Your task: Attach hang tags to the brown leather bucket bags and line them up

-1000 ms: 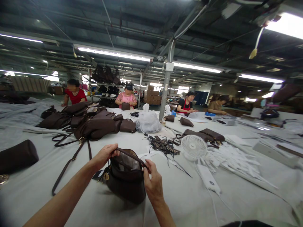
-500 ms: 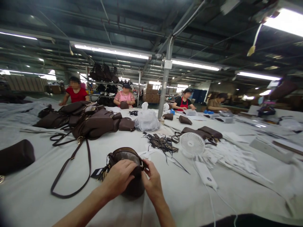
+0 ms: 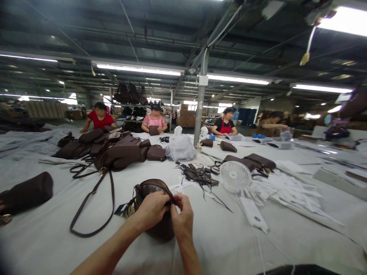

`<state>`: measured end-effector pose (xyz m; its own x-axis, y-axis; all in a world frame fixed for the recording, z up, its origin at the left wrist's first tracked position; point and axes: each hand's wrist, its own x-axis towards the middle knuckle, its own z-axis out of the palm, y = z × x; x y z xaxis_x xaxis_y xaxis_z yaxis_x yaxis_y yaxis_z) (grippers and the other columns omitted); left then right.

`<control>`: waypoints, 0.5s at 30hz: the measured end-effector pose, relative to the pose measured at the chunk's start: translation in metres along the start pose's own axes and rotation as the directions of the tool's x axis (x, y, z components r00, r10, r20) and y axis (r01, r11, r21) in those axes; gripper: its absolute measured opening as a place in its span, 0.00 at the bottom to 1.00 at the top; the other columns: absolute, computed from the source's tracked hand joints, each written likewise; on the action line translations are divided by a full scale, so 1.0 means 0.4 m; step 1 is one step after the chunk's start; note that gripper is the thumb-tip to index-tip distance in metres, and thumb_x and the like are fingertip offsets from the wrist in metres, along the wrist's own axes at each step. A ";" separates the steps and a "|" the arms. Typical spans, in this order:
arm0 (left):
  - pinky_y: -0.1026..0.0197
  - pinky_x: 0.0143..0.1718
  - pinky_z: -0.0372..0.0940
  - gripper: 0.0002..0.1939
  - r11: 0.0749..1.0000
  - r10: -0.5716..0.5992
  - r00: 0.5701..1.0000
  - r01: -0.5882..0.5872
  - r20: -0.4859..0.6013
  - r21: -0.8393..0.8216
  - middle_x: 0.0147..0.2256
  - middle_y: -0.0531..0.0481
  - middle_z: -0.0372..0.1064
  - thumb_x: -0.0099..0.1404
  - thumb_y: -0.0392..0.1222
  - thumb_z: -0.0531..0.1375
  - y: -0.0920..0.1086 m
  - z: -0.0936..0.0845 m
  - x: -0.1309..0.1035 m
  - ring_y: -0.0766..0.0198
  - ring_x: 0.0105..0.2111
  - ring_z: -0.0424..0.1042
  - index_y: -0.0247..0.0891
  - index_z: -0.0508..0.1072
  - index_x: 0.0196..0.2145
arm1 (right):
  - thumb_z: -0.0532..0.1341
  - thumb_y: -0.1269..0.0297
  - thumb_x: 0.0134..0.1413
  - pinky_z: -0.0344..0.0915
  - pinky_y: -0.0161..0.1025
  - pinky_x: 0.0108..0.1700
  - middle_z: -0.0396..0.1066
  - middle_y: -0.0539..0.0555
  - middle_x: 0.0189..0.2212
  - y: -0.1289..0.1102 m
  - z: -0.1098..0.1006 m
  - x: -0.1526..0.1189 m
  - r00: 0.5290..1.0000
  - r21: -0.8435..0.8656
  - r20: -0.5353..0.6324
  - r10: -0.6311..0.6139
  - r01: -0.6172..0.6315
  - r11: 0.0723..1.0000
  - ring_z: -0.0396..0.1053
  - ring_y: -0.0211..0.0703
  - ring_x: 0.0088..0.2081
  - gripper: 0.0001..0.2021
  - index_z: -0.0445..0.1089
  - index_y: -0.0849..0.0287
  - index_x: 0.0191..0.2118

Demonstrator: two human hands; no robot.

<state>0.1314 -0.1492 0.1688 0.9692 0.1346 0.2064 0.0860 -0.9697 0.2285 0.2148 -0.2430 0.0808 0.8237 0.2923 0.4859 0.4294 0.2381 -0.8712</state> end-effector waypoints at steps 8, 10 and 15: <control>0.50 0.41 0.65 0.12 0.971 -0.220 0.964 0.230 -0.150 0.057 0.37 0.40 0.74 0.67 0.32 0.48 0.063 0.060 -0.031 0.49 0.39 0.73 0.34 0.72 0.38 | 0.62 0.62 0.49 0.70 0.41 0.43 0.72 0.53 0.36 -0.037 -0.002 -0.025 0.997 0.008 0.060 0.050 -0.050 0.999 0.71 0.44 0.38 0.14 0.65 0.57 0.43; 0.50 0.40 0.65 0.11 0.973 -0.213 0.954 0.227 -0.210 0.045 0.36 0.42 0.74 0.68 0.35 0.50 0.063 0.070 -0.039 0.50 0.38 0.73 0.35 0.72 0.36 | 0.62 0.60 0.49 0.71 0.40 0.38 0.71 0.51 0.32 -0.048 -0.015 -0.025 0.992 0.090 0.083 0.092 -0.099 0.991 0.71 0.43 0.34 0.14 0.64 0.57 0.42; 0.53 0.38 0.65 0.11 0.981 -0.179 0.956 0.191 -0.232 0.030 0.33 0.44 0.74 0.67 0.35 0.51 0.052 0.078 -0.070 0.52 0.37 0.73 0.37 0.72 0.34 | 0.63 0.60 0.49 0.71 0.38 0.33 0.69 0.49 0.30 -0.065 -0.037 -0.041 0.987 0.146 0.120 0.104 -0.121 0.982 0.70 0.41 0.32 0.16 0.62 0.56 0.43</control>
<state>0.1134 -0.1793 0.1380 0.8578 0.3495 0.3769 0.2763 -0.9318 0.2353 0.1956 -0.2676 0.0944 0.8131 0.4248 0.3981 0.2681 0.3338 -0.9037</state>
